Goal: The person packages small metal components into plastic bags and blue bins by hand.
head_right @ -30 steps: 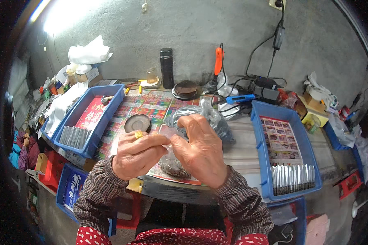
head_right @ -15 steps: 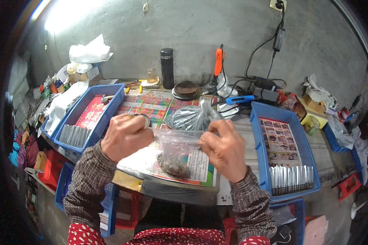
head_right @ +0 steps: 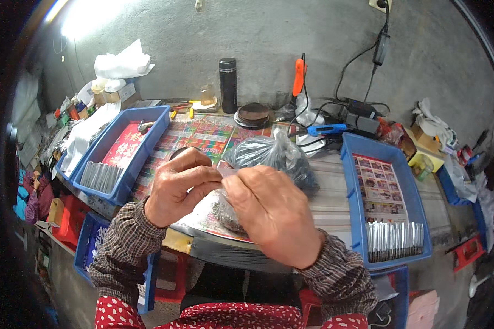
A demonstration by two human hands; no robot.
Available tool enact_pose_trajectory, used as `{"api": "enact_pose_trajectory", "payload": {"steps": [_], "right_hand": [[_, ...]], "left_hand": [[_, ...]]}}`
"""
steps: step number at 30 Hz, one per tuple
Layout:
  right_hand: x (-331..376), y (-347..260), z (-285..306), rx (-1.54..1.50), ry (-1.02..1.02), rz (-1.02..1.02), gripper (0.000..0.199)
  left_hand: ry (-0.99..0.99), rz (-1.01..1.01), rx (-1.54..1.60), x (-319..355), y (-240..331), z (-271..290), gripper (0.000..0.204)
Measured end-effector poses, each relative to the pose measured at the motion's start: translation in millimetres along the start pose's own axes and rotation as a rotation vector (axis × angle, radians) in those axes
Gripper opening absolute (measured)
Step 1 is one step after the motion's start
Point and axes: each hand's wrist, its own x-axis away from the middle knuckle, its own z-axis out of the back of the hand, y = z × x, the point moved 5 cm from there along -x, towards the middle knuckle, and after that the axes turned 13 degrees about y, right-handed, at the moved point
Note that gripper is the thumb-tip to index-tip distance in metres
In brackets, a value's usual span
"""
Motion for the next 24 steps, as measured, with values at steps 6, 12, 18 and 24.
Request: {"api": "enact_pose_trajectory", "payload": {"steps": [6, 12, 18, 24], "right_hand": [[18, 26, -19, -0.18, -0.417, -0.324, 0.02], [20, 32, -22, -0.236, -0.552, -0.263, 0.026], [35, 36, -23, -0.137, -0.559, -0.273, 0.036], [40, 49, -7, -0.045, -0.264, -0.536, 0.028]], "left_hand": [[0.037, 0.019, 0.051, 1, 4, -1, 0.017], [0.048, -0.015, 0.14, 5, 12, -11, 0.019], [0.054, 0.031, 0.204, 18, 11, -18, 0.031], [0.009, 0.346, 0.098, 57, -44, -22, 0.037]]}}
